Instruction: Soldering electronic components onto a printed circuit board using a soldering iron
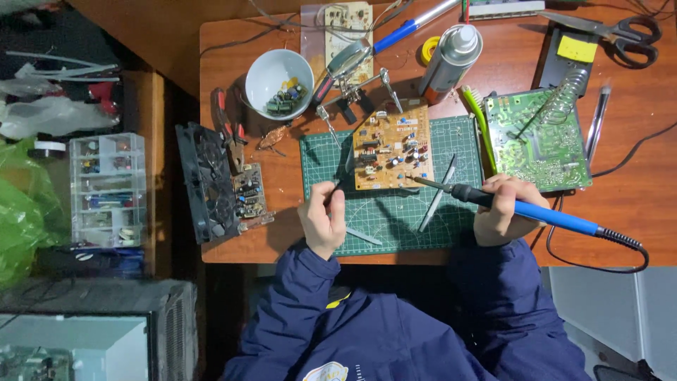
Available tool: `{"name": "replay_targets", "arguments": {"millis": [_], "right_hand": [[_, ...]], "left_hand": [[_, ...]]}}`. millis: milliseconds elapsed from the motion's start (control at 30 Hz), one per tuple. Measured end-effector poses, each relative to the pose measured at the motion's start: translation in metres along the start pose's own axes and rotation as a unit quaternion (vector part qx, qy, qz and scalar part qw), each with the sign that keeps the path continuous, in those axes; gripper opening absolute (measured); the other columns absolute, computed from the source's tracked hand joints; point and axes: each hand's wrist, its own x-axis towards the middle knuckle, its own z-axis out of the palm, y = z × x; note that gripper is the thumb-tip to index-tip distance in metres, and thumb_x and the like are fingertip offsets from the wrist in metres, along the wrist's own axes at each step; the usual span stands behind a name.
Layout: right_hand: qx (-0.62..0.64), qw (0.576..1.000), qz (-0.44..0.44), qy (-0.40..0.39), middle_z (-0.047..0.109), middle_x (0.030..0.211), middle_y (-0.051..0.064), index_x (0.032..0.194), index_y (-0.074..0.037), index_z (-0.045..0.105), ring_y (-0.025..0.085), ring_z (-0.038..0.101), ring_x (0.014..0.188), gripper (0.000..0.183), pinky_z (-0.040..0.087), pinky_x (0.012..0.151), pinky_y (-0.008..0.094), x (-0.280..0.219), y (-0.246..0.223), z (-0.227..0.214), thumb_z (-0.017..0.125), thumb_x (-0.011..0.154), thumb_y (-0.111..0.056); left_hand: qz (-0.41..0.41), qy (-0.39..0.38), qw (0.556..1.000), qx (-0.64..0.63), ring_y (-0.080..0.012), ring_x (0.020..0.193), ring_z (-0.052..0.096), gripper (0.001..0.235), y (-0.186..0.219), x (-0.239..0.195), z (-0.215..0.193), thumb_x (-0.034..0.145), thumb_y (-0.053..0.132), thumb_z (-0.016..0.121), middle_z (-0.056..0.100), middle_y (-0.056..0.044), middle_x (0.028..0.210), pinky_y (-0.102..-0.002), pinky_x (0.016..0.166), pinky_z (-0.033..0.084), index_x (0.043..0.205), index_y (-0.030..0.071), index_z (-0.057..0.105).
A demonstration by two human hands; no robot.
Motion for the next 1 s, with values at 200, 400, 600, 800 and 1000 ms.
{"name": "replay_targets", "arguments": {"millis": [200, 400, 600, 800, 1000], "right_hand": [[-0.014, 1.0, -0.007, 0.011, 0.044, 0.046, 0.015, 0.063, 0.007, 0.054, 0.012, 0.033, 0.032, 0.03, 0.038, 0.039, 0.03, -0.002, 0.004, -0.005, 0.061, 0.092, 0.003], [-0.013, 1.0, -0.006, -0.001, 0.043, 0.045, 0.013, 0.063, 0.007, 0.053, 0.01, 0.034, 0.029, 0.032, 0.04, 0.04, 0.03, 0.0, 0.004, -0.004, 0.061, 0.094, 0.003], [-0.019, 0.999, 0.002, 0.025, 0.045, 0.049, 0.016, 0.065, 0.007, 0.052, 0.01, 0.033, 0.032, 0.03, 0.035, 0.037, 0.028, 0.002, -0.002, -0.001, 0.06, 0.093, 0.002], [-0.011, 0.999, 0.003, 0.035, 0.049, 0.051, 0.018, 0.064, 0.005, 0.052, 0.018, 0.042, 0.036, 0.031, 0.039, 0.041, 0.028, 0.001, 0.001, -0.001, 0.065, 0.091, 0.001], [-0.018, 0.999, 0.026, 0.035, 0.048, 0.05, 0.018, 0.065, 0.008, 0.053, 0.011, 0.035, 0.031, 0.03, 0.03, 0.032, 0.024, 0.006, -0.005, 0.0, 0.062, 0.092, 0.0]], "left_hand": [[0.012, -0.038, 0.999, 0.012, -0.0227, 0.047, 0.062, 0.012, -0.001, 0.004, 0.001, 0.095, 0.022, 0.066, 0.063, -0.005, 0.054, -0.027, 0.048, 0.048, 0.091, 0.011, 0.072], [0.02, -0.029, 0.999, 0.004, -0.0284, 0.061, 0.069, 0.017, 0.003, 0.01, -0.002, 0.1, 0.016, 0.056, 0.07, -0.013, 0.069, -0.032, 0.056, 0.053, 0.097, 0.007, 0.069], [-0.004, -0.072, 0.997, -0.013, -0.03, 0.051, 0.064, 0.019, 0.024, 0.011, -0.003, 0.102, 0.016, 0.051, 0.061, -0.013, 0.059, -0.032, 0.052, 0.049, 0.089, 0.006, 0.061], [0.062, -0.072, 0.995, 0.005, -0.0264, 0.04, 0.048, 0.046, 0.017, 0.022, 0.004, 0.093, 0.019, 0.07, 0.035, -0.001, 0.046, -0.026, 0.046, 0.04, 0.06, 0.015, 0.037], [0.131, -0.099, 0.985, 0.044, -0.0322, 0.112, 0.062, 0.041, 0.024, 0.02, 0.019, 0.089, 0.029, 0.074, 0.072, -0.011, 0.101, -0.046, 0.102, 0.043, 0.062, 0.015, 0.047]]}}
